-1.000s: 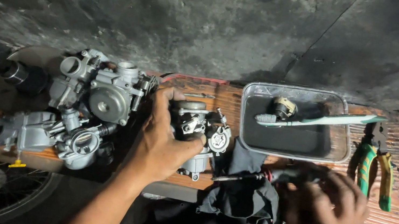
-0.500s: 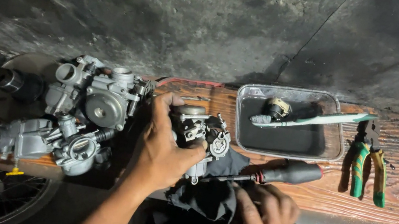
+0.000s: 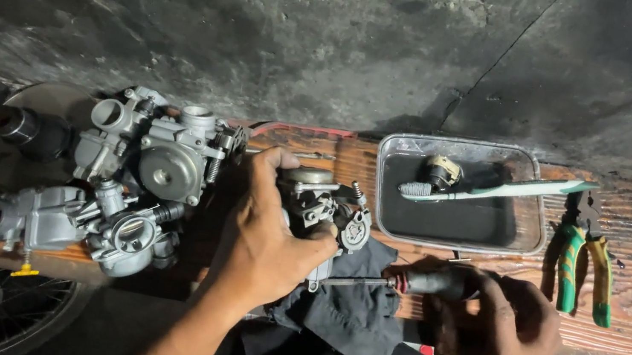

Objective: Disassembling a motorcycle carburetor using a screwdriver and manual manipulation of parts.

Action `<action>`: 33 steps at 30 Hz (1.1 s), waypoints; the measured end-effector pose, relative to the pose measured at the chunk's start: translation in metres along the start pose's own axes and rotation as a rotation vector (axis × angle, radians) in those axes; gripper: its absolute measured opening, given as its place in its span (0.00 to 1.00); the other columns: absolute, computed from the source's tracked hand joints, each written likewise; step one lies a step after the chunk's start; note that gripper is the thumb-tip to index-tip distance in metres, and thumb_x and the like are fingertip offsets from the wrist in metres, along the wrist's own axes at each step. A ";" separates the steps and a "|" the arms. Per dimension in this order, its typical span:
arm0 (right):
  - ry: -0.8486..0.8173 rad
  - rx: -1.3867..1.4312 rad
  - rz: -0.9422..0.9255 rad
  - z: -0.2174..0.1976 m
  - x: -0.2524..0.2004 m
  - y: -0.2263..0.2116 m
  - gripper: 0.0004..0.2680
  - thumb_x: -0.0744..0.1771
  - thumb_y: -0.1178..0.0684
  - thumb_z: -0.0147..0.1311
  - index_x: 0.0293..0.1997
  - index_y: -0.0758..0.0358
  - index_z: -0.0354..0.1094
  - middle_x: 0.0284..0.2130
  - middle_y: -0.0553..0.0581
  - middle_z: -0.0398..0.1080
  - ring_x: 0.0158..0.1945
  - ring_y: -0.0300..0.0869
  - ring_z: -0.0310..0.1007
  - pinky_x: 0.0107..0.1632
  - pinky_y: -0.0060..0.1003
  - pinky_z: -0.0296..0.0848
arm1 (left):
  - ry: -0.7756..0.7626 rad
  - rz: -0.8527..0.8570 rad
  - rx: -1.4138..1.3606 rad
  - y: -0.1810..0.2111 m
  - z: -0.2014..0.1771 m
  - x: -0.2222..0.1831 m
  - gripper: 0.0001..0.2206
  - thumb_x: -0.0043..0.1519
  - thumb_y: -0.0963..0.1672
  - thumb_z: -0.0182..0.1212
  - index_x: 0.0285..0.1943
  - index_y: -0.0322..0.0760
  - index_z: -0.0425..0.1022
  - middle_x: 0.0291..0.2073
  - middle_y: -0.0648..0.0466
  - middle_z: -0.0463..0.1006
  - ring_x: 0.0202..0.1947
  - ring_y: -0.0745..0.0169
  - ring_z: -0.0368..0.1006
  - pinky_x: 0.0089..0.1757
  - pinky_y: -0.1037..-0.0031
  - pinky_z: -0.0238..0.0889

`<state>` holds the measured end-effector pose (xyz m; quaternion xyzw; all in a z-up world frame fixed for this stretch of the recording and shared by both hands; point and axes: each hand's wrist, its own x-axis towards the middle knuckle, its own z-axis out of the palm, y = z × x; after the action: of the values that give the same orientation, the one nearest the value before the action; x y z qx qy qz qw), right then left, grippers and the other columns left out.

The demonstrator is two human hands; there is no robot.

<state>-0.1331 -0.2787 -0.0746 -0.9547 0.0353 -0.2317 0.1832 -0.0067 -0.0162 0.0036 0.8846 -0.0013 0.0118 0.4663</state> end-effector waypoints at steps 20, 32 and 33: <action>-0.382 -0.527 -0.443 -0.056 0.090 0.051 0.12 0.64 0.40 0.55 0.52 0.31 0.71 0.33 0.47 0.71 0.36 0.46 0.74 0.31 0.43 0.71 | -0.067 0.009 -0.052 0.003 -0.002 0.002 0.31 0.45 0.44 0.68 0.57 0.46 0.57 0.41 0.56 0.73 0.37 0.60 0.71 0.43 0.69 0.66; -0.175 -0.535 -0.417 -0.051 0.083 0.054 0.12 0.64 0.37 0.59 0.51 0.38 0.73 0.36 0.47 0.69 0.43 0.48 0.71 0.40 0.41 0.67 | -0.118 -0.017 -0.082 0.004 -0.002 0.004 0.31 0.46 0.42 0.68 0.57 0.46 0.56 0.40 0.55 0.75 0.34 0.62 0.73 0.39 0.69 0.68; -0.175 -0.536 -0.414 -0.053 0.086 0.048 0.12 0.64 0.37 0.59 0.51 0.38 0.73 0.36 0.47 0.69 0.43 0.48 0.71 0.40 0.41 0.67 | -0.122 -0.015 -0.082 0.004 -0.002 0.004 0.31 0.46 0.42 0.68 0.57 0.46 0.56 0.40 0.55 0.75 0.34 0.62 0.73 0.39 0.69 0.68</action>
<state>-0.0798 -0.3538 -0.0117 -0.9721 -0.1151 -0.1637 -0.1225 -0.0024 -0.0174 0.0082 0.8639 -0.0235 -0.0455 0.5011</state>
